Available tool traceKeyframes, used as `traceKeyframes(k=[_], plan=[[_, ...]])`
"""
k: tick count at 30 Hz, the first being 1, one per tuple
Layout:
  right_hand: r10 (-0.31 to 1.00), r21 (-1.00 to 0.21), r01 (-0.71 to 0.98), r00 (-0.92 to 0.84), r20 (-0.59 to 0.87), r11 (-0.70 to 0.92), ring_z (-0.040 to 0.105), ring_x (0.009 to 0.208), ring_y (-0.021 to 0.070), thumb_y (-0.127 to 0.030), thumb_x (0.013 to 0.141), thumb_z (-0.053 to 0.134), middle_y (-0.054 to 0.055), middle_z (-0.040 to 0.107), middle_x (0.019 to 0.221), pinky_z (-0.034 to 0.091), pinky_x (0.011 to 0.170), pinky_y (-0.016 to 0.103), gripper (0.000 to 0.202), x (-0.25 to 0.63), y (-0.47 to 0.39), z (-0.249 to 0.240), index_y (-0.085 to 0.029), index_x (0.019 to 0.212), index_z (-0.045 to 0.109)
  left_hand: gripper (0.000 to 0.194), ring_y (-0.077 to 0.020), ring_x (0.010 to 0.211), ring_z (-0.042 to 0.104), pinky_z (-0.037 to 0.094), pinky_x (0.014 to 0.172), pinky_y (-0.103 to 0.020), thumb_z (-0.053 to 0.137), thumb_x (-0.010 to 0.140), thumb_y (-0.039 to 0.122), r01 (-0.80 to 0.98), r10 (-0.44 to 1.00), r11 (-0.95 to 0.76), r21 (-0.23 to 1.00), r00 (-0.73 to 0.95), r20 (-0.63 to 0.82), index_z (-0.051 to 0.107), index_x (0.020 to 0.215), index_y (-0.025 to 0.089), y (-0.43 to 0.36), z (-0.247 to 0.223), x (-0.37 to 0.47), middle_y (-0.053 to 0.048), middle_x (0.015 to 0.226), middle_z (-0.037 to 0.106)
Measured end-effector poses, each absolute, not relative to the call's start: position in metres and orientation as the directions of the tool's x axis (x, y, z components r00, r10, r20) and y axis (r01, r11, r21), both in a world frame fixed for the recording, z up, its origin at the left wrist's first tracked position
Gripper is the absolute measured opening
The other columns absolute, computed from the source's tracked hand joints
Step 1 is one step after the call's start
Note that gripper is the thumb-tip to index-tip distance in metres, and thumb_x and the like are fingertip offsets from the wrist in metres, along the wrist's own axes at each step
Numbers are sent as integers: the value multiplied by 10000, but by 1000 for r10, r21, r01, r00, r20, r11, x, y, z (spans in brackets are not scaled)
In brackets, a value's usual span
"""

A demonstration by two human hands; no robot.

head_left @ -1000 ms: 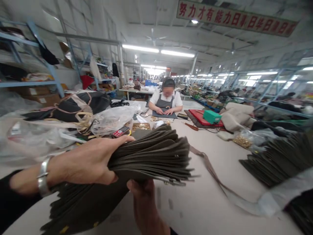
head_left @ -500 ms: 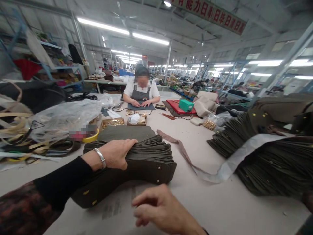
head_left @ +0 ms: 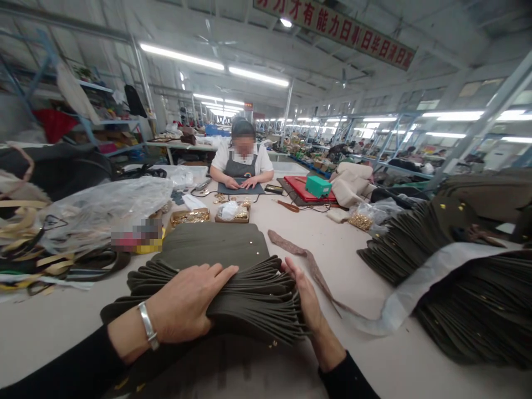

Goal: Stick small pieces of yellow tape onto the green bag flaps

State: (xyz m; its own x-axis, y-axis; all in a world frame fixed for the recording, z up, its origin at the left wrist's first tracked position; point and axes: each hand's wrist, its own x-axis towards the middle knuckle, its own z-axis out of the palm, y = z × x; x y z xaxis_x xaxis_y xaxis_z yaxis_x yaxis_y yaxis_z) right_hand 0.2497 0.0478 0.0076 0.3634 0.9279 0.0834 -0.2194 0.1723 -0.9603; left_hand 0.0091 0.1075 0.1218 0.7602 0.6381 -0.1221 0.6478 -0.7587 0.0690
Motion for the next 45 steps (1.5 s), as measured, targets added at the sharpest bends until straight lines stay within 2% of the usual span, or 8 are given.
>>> traceKeyframes(k=[9,13,17,20,26,34,38,45], plan=[[936,-989,-43,330,122,144,432,1324,325,-675,853,459,118,515,1404,302,1106,537,632,261,20,-5,-270,1329,552,884,-327,1120,561,448,958,-451,585,617,242,677,662,-722,143,736,-143,311,1456,296,102,113,3,-112,1303,550],[860,-937,155,374,349,313,400,1338,361,-688,832,479,137,468,1439,308,1098,556,711,258,16,11,-243,1387,484,987,-334,1048,572,447,933,-466,695,559,334,681,659,-722,122,731,-179,307,1462,252,136,124,12,-124,1230,569],[711,-603,638,121,693,479,433,1307,386,-566,796,638,84,503,1416,291,1093,584,639,249,15,25,-315,1367,501,1192,-359,1120,530,406,985,-483,783,466,479,669,646,-737,97,739,-194,230,1489,221,174,121,19,-142,1296,529],[700,-285,868,-96,707,407,418,1313,386,-381,789,693,74,505,1414,179,1120,609,628,236,27,18,-317,1378,485,1280,-404,1261,437,336,1052,-518,811,395,543,669,634,-738,88,733,-247,238,1486,199,198,110,21,-199,1436,409],[841,-258,926,-102,531,275,331,1355,370,-325,810,641,83,453,1448,223,1100,582,591,216,45,-16,-258,1374,476,1295,-407,1373,314,294,1096,-515,846,365,547,673,618,-738,52,705,-349,277,1473,189,200,99,26,-238,1523,268],[808,-69,958,-196,555,280,260,1391,354,-299,841,597,76,425,1463,222,1097,561,543,218,31,-25,-237,1366,474,531,-259,1411,281,62,1183,-480,595,852,427,564,462,-770,-297,815,351,474,1346,277,82,24,-21,-62,1492,407],[771,52,965,-238,591,258,313,1362,373,-307,842,586,93,461,1438,222,1075,586,510,216,27,-24,-234,1339,495,516,-240,1374,330,-2,1187,-474,543,841,575,623,468,-733,-275,754,461,556,1253,264,45,-19,-47,-45,1369,548],[762,24,955,-249,598,294,398,1328,317,-404,924,480,125,506,1399,217,1105,533,469,172,58,17,-179,1335,471,194,-177,1229,521,180,1188,-440,608,876,313,647,317,-735,-203,592,741,661,1054,257,36,-42,-42,2,1176,669]])
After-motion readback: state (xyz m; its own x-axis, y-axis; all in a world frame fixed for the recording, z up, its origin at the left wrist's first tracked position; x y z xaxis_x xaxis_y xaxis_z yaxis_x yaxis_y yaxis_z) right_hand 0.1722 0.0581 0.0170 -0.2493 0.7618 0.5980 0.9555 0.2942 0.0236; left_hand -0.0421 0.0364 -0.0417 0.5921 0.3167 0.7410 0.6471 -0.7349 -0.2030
